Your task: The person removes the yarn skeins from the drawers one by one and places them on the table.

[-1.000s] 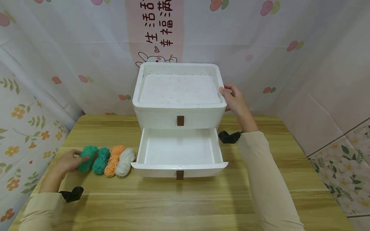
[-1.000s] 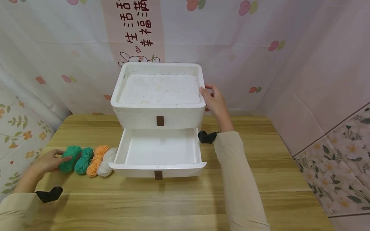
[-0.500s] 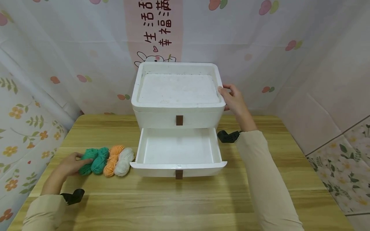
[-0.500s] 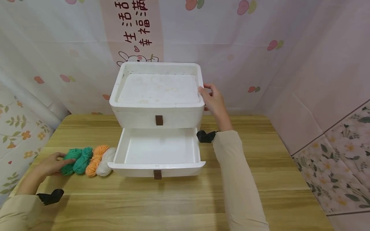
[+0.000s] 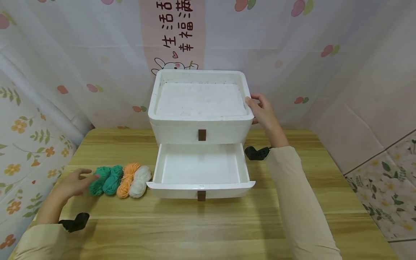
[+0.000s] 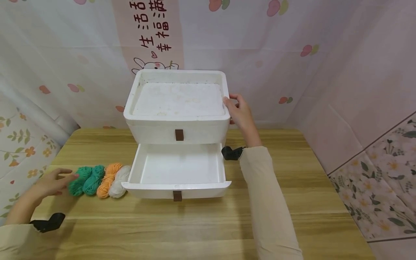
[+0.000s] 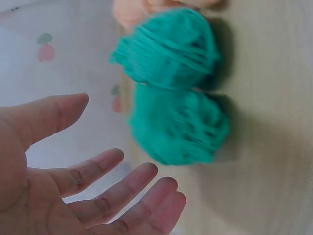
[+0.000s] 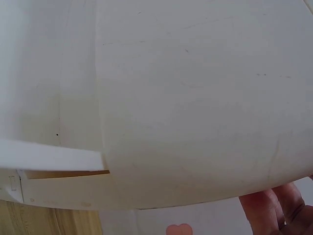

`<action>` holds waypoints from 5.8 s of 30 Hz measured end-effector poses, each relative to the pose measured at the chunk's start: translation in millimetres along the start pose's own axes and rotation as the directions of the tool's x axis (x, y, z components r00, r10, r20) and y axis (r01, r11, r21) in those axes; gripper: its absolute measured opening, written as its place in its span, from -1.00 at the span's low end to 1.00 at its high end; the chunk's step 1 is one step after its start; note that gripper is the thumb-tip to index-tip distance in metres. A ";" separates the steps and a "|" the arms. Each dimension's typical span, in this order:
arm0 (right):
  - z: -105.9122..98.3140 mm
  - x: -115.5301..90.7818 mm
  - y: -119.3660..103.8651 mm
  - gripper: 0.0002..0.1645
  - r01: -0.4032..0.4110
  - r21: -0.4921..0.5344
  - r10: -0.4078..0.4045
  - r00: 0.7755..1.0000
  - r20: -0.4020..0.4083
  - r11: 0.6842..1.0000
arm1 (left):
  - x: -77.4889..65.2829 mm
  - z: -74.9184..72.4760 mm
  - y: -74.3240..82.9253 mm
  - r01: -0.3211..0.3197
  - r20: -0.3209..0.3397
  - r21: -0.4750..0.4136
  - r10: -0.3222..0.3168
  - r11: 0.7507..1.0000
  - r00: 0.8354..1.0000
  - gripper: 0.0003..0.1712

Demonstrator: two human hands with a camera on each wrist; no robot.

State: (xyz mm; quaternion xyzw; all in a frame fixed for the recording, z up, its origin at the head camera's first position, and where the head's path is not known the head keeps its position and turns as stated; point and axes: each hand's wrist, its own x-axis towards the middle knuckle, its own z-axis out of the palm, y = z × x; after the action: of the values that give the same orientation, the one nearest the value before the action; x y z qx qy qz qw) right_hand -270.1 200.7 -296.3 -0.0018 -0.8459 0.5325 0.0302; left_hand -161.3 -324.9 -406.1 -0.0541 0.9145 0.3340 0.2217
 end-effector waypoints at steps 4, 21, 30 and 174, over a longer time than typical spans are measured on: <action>-1.5 0.0 -0.5 -0.30 0.001 0.001 -0.001 1.000 0.006 1.000 | -14.2 0.2 18.0 -0.048 -0.074 0.074 0.054 0.996 0.996 -0.17; 0.0 0.3 -1.1 -0.30 -0.004 -0.004 0.004 1.000 -0.006 1.000 | -81.9 69.2 111.3 -0.468 -0.358 -0.116 0.403 0.876 0.842 -0.82; 0.0 1.0 -1.4 -0.30 -0.007 -0.002 0.007 1.000 -0.013 1.000 | -77.5 127.7 140.2 -0.543 -0.132 -0.200 0.527 0.816 0.840 -0.76; -1.6 0.2 -0.3 -0.32 -0.019 0.025 0.019 1.000 0.001 0.999 | 58.3 189.6 206.2 -0.434 -0.231 -0.463 0.368 0.773 0.901 -0.62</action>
State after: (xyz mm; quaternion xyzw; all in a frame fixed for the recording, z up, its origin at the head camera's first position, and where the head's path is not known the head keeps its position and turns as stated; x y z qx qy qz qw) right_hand -270.2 202.0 -295.4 -0.0091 -0.8390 0.5435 0.0248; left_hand -194.4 -42.7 -439.4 0.0652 0.7974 0.5964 0.0649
